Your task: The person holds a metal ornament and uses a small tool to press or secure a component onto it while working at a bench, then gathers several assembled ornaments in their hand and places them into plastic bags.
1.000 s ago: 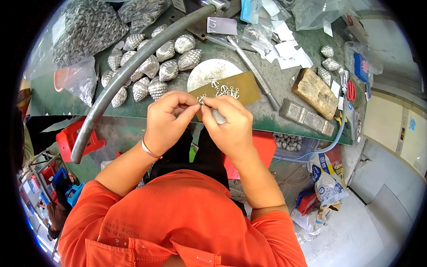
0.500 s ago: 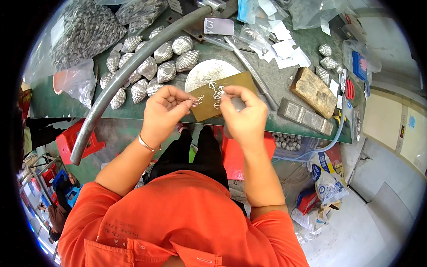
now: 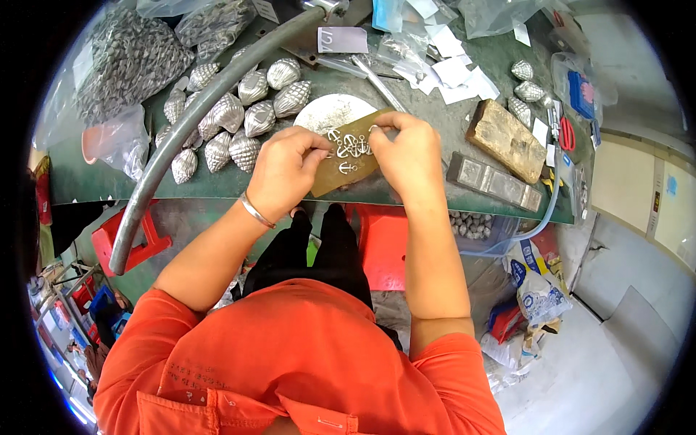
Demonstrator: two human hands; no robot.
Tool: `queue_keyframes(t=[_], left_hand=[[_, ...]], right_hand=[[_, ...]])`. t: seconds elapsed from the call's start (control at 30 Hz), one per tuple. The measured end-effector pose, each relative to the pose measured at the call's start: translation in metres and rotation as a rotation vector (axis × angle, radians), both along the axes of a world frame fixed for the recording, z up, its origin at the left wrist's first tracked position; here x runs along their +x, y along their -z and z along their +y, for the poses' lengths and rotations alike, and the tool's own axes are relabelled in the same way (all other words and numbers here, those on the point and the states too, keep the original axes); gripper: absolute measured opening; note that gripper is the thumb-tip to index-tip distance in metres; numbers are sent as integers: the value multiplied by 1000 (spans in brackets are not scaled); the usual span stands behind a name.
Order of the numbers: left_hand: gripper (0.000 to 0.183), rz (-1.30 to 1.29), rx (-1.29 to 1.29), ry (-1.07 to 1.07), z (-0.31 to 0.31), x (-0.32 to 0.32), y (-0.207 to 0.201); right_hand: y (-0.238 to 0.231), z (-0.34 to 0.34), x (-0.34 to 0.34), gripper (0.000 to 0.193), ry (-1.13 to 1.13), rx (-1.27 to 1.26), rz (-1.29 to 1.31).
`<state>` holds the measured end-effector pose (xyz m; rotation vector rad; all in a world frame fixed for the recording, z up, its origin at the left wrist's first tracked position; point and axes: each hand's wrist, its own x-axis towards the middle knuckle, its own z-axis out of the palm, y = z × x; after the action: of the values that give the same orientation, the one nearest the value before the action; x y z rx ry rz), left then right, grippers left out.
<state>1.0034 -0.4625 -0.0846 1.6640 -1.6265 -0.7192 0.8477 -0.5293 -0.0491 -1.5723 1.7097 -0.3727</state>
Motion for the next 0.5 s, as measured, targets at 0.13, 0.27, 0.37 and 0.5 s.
queue_keyframes(t=[0.13, 0.27, 0.37, 0.5], left_hand=[[8, -23, -11, -8, -2, 3, 1], [9, 71, -50, -70, 1, 13, 3], [13, 27, -62, -28, 9, 19, 3], [17, -20, -62, 12, 21, 15, 6]], right_hand=[[11, 0, -2, 21, -88, -191, 51], [1, 4, -13, 21, 120, -155, -158], [-7, 11, -21, 13, 120, -291, -554], [-10, 21, -10, 17, 40, -425, -1015]])
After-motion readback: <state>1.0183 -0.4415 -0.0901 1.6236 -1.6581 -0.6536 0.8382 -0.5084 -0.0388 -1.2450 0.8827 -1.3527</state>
